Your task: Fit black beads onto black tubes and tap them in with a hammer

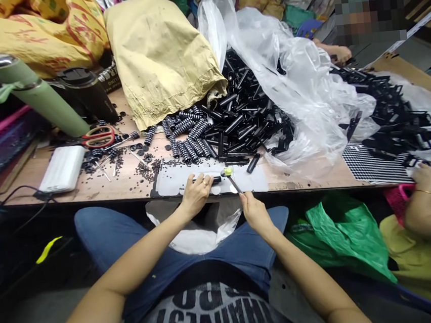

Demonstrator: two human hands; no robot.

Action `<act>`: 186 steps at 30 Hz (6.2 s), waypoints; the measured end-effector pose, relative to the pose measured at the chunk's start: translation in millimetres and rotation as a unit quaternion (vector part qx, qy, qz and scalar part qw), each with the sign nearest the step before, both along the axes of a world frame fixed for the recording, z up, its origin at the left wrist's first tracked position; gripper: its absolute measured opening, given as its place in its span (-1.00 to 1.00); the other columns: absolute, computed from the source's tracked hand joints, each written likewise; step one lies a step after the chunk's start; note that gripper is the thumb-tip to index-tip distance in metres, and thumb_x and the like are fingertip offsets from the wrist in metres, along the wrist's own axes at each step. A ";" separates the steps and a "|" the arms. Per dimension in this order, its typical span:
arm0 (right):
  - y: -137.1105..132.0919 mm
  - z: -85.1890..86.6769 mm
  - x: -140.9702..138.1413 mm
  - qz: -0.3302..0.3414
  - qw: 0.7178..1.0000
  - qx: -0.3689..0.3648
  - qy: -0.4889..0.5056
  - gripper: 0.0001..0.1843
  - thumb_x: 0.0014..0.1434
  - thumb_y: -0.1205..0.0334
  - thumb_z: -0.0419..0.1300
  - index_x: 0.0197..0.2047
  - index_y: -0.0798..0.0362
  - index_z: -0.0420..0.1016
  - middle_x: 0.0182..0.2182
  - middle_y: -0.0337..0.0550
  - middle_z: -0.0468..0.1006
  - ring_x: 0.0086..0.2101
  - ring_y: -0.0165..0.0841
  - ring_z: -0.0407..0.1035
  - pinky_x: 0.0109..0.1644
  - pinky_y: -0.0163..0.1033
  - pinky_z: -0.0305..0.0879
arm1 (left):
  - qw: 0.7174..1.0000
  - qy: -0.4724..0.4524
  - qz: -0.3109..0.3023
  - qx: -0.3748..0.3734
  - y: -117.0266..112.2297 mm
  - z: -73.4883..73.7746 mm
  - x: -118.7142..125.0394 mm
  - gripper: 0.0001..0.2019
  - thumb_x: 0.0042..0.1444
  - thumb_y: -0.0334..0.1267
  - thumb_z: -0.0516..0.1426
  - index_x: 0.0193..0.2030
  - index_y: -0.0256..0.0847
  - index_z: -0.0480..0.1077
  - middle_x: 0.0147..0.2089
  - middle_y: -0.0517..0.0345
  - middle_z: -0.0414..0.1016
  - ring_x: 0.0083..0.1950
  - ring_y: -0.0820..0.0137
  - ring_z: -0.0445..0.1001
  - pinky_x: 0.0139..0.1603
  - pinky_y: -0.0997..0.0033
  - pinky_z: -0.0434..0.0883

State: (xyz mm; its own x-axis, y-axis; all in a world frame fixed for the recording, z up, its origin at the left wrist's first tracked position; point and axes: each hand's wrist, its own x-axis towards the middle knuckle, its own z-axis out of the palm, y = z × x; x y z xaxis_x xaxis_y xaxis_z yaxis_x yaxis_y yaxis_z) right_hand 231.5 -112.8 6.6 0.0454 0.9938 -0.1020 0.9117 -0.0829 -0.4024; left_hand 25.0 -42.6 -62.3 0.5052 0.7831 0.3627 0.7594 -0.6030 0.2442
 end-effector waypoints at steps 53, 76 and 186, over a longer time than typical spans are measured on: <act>150.5 -32.9 -66.9 -0.001 0.848 -0.039 0.528 -0.68 0.00 0.04 0.34 -0.29 0.08 0.44 -0.44 -0.17 0.59 -0.39 -0.37 0.47 -0.32 -0.29 0.37 | 0.810 -0.501 0.169 -0.253 97.7 26.1 -1.1 -0.76 0.30 -0.10 -0.04 -0.15 -0.23 0.28 -0.37 0.17 0.38 -0.49 0.50 0.33 -0.44 0.51 0.32; 130.6 -21.9 -72.8 0.146 0.979 0.078 -0.117 -0.83 0.25 0.26 0.12 -0.22 0.10 0.54 -0.21 0.04 0.60 -0.13 -0.18 0.41 -0.06 -0.15 0.20 | 0.995 0.078 -0.055 0.002 66.8 34.5 -21.4 -0.70 0.27 -0.36 -0.07 0.00 -0.32 0.41 -0.04 -0.24 0.44 0.02 0.14 0.40 -0.04 0.19 0.36; 194.8 -33.6 -69.1 0.139 0.972 0.154 0.114 -0.77 0.12 0.35 0.18 -0.11 0.09 0.50 -0.10 -0.02 0.51 -0.18 -0.29 0.42 -0.06 -0.18 0.34 | 0.701 -0.618 0.125 -0.332 39.1 19.2 -25.7 -0.62 0.03 0.02 0.24 -0.18 -0.21 0.31 -0.44 0.29 0.33 -0.61 0.60 0.30 -0.63 0.60 0.17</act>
State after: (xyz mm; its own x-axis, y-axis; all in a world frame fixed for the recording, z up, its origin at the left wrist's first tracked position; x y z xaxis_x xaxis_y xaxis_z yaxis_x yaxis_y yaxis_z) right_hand 162.4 82.1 -27.0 -0.2190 0.9493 0.2254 0.7659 0.3104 -0.5631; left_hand -0.7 -3.5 -43.1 -0.0577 0.9947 -0.0848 -0.2182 0.0704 0.9734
